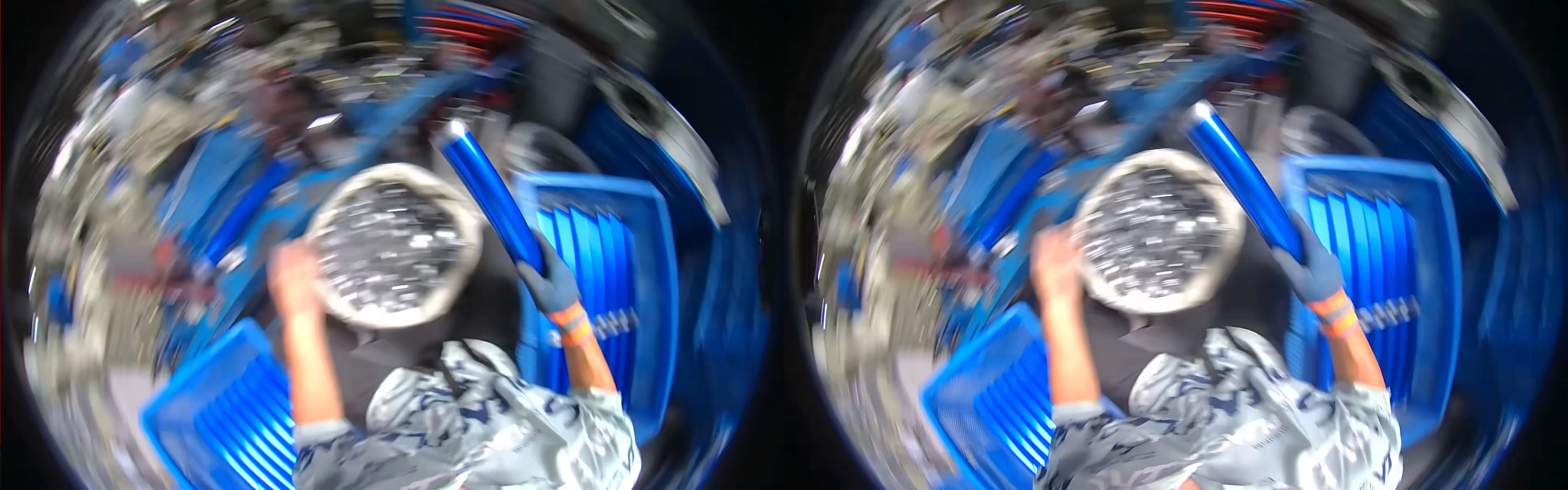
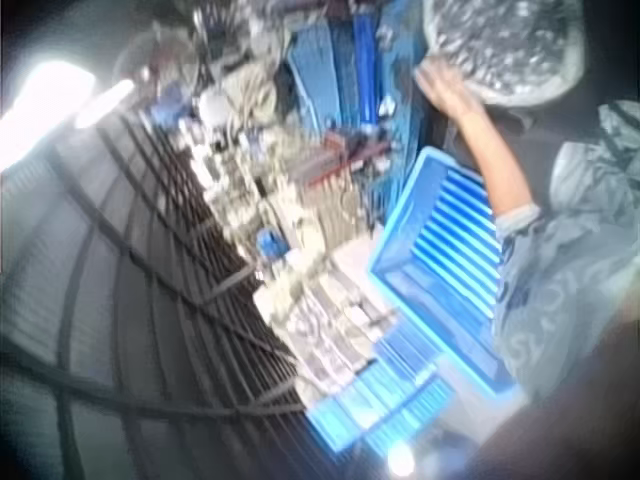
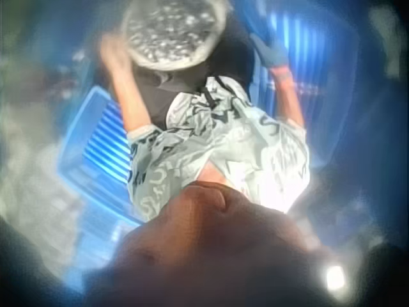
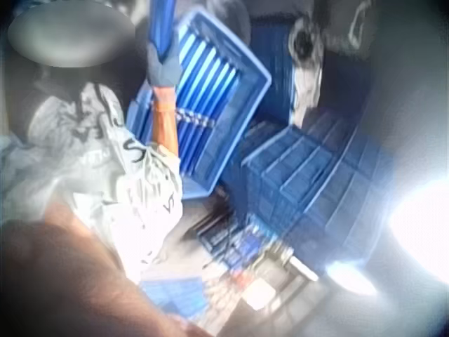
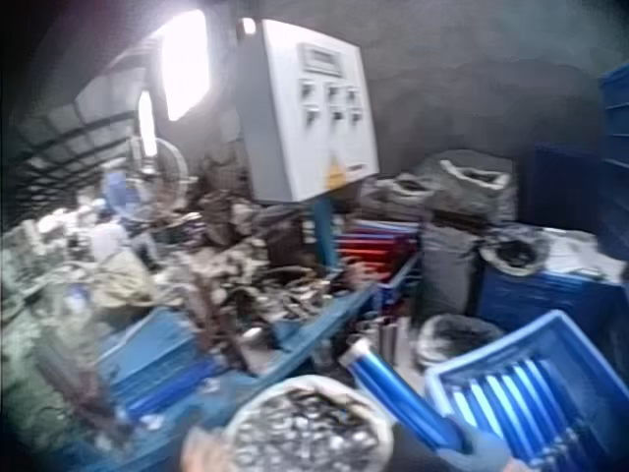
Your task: Manually attaching end caps or gaskets to blue industrial pipes and stacking them in a bin.
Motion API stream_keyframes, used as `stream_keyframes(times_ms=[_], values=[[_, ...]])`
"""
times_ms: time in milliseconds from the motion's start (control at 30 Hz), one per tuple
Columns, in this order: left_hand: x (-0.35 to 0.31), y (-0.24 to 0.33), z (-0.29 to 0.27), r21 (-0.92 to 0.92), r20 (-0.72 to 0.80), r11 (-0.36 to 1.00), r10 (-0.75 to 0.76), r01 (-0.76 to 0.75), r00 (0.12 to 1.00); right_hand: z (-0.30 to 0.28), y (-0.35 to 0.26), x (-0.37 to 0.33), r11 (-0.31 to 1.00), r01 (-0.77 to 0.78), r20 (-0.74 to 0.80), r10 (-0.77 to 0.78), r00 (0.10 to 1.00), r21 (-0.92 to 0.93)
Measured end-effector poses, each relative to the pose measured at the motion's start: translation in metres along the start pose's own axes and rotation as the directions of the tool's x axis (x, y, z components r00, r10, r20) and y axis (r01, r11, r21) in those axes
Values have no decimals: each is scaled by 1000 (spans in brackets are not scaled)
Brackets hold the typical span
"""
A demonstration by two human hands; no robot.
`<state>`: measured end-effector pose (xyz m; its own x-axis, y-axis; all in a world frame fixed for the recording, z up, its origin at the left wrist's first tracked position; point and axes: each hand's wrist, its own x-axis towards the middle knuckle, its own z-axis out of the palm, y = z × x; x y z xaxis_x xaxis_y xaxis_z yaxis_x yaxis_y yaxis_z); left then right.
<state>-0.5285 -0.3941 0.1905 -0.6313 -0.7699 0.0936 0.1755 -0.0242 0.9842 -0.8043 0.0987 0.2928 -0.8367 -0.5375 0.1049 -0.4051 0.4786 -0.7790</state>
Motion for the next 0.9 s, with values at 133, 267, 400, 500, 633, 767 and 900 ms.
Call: stream_keyframes(times_ms=[133, 267, 400, 500, 633, 767, 900], values=[[-1, 11, -28, -392, -235, 915, -197, 93, 952, -96, 172, -30, 998, -32, -565, 62, 823, 63], [5, -15, -60, -344, -321, 926, -270, 154, 908, -164, 289, -112, 807, -434, -736, -1, 677, -401], [12, -15, -48, -316, -359, 930, -301, 189, 883, -154, 342, -147, 658, -646, -640, 314, 702, -386], [2, -12, -35, -206, -378, 968, -216, 146, 900, -127, 353, -112, 576, -678, -583, 381, 718, -458], [3, -19, 18, -157, -341, 968, -240, 197, 909, -107, 405, -95, 654, -629, -524, 390, 757, -422], [-1, -35, 52, -26, -238, 969, -246, 247, 939, -145, 419, -98, 747, -534, -396, 386, 833, -395], [-26, -17, 57, 118, -243, 970, -178, 211, 954, -129, 319, -68, 709, -386, -517, 36, 855, -590]])
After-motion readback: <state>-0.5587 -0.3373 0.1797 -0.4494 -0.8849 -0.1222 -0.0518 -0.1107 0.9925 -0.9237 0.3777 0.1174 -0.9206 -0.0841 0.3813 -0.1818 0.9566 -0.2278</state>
